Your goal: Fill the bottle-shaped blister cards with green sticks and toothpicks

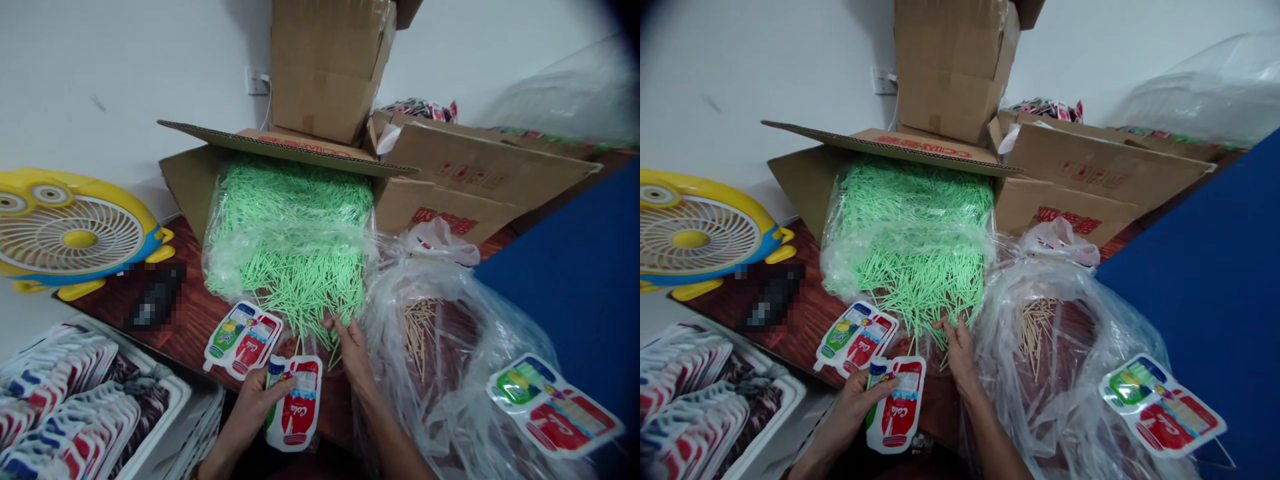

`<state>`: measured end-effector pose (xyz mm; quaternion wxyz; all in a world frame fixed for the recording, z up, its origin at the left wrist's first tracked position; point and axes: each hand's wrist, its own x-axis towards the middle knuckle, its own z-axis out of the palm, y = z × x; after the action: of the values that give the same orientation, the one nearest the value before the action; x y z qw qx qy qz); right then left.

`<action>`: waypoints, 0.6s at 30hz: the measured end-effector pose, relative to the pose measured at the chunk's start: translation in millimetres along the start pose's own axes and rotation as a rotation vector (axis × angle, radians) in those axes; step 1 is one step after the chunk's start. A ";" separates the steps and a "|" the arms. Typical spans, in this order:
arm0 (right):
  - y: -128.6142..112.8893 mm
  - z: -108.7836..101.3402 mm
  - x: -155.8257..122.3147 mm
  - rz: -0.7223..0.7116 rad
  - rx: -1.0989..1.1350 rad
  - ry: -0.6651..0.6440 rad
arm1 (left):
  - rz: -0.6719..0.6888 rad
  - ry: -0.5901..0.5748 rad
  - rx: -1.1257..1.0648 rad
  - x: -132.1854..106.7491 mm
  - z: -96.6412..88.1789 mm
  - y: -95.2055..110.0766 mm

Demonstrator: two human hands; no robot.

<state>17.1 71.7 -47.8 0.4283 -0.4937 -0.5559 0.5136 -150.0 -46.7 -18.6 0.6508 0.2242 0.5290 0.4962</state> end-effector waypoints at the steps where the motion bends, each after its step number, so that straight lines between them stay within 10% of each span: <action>1: -6.3 -0.2 0.8 0.010 0.114 0.033 | -0.001 -0.017 0.011 0.4 1.5 2.2; 7: -53.5 3.4 -3.9 0.037 0.690 0.056 | 0.030 -0.159 0.033 6.5 14.0 15.6; 18: -81.5 19.8 -31.9 0.092 0.786 -0.065 | 0.056 -0.262 0.046 14.0 21.3 23.8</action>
<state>-6.6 38.5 32.1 0.5435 -0.3000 -0.3076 0.7211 -141.1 -19.6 1.5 0.6949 0.3165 0.4443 0.4685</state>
